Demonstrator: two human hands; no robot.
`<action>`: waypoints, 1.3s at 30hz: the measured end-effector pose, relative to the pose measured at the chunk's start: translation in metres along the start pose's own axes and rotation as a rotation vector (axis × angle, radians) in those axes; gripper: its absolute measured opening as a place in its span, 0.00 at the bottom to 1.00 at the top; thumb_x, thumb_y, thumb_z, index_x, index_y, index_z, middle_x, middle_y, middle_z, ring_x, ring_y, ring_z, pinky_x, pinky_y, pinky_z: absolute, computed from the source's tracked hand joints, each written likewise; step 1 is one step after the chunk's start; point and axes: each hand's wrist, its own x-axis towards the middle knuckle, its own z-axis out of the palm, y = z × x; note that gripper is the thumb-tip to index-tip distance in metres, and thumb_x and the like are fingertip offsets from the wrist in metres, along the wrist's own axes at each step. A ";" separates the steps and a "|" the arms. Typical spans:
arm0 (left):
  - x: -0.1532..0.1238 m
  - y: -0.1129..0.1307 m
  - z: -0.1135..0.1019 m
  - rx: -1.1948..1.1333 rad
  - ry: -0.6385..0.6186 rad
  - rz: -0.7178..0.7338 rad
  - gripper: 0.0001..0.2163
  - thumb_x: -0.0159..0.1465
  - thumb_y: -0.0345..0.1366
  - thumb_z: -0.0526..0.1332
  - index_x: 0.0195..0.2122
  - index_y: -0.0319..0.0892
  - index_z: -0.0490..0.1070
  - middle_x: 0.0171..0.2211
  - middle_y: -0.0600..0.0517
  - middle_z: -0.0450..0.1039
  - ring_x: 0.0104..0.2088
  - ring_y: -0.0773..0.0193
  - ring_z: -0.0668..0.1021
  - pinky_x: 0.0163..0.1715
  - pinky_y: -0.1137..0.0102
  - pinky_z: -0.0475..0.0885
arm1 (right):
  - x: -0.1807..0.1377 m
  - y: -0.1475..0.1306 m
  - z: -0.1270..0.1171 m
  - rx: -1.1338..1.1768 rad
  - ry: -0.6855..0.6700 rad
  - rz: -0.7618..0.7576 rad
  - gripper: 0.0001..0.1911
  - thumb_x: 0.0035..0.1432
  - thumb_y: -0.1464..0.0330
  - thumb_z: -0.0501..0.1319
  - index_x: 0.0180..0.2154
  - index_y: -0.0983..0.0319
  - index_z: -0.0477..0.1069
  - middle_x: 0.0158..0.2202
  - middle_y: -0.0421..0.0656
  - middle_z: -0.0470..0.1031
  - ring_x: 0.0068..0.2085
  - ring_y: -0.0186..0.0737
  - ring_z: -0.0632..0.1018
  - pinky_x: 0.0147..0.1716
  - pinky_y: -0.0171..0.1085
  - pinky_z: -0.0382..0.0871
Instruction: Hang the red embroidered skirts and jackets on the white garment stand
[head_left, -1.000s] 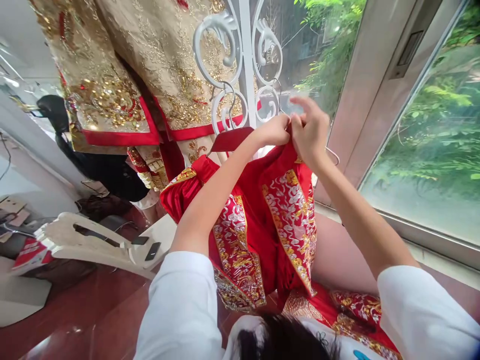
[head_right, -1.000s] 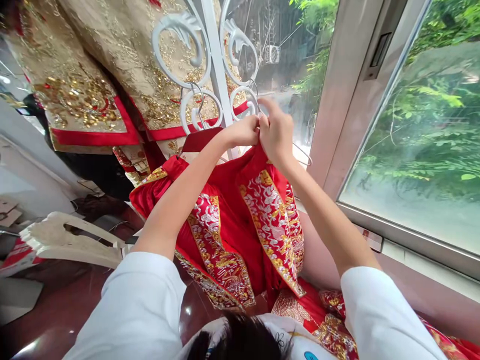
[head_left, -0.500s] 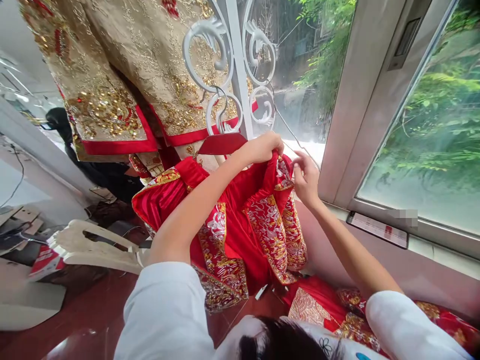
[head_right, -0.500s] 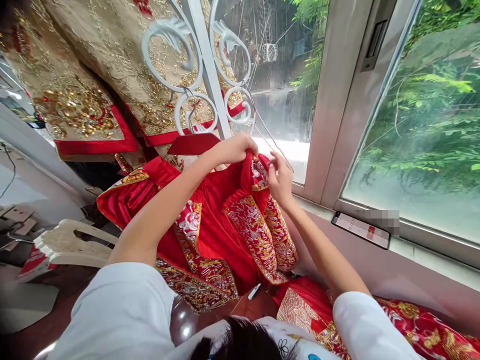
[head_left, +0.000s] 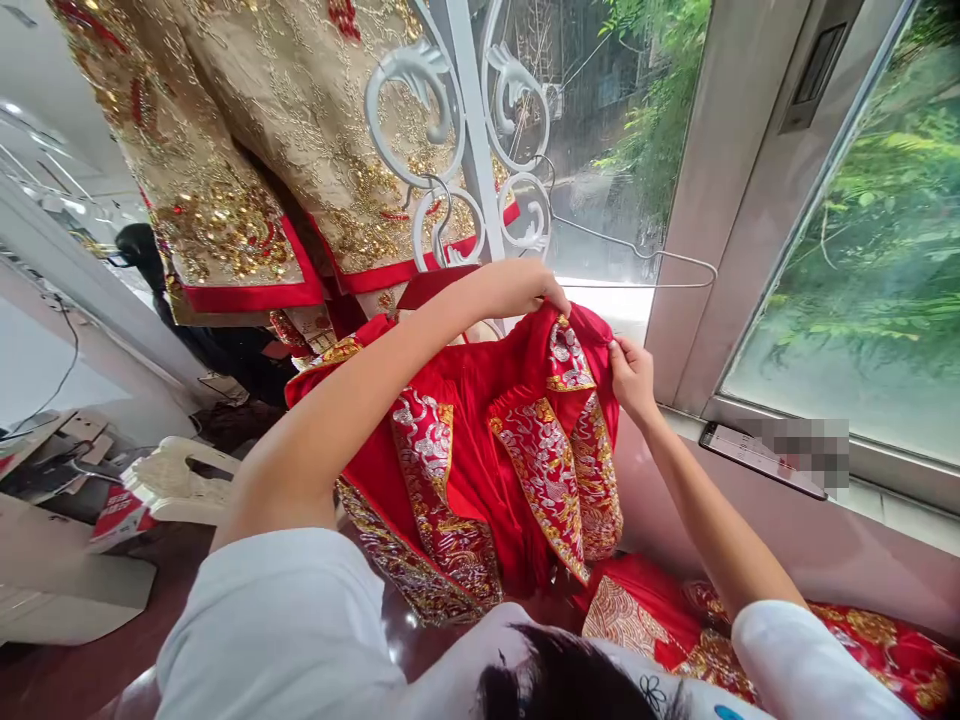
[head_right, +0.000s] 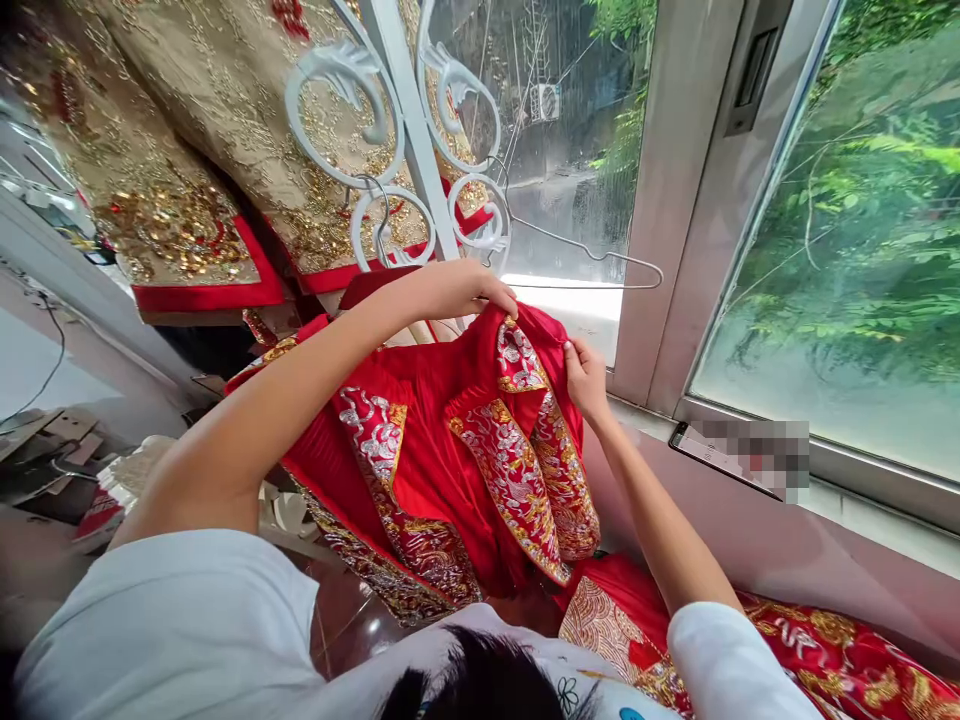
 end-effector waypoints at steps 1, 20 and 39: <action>0.001 0.001 -0.003 -0.063 -0.007 -0.005 0.22 0.55 0.23 0.52 0.45 0.51 0.76 0.43 0.51 0.77 0.40 0.64 0.77 0.41 0.70 0.69 | 0.004 -0.004 -0.003 -0.036 0.068 -0.022 0.18 0.59 0.58 0.51 0.36 0.63 0.72 0.33 0.45 0.75 0.35 0.40 0.73 0.37 0.40 0.66; 0.021 0.009 -0.039 -0.487 0.039 -0.107 0.25 0.54 0.25 0.52 0.53 0.44 0.72 0.34 0.50 0.77 0.29 0.67 0.78 0.31 0.70 0.72 | 0.106 -0.090 -0.088 -0.439 0.172 -0.311 0.10 0.56 0.71 0.52 0.22 0.63 0.61 0.21 0.39 0.57 0.25 0.31 0.59 0.27 0.34 0.53; 0.029 0.000 -0.014 -0.457 0.191 -0.286 0.18 0.59 0.30 0.59 0.51 0.37 0.64 0.34 0.45 0.73 0.39 0.55 0.77 0.33 0.63 0.70 | 0.069 -0.094 -0.042 -0.646 -0.054 -0.432 0.12 0.51 0.69 0.60 0.39 0.62 0.71 0.39 0.49 0.73 0.41 0.46 0.71 0.45 0.46 0.61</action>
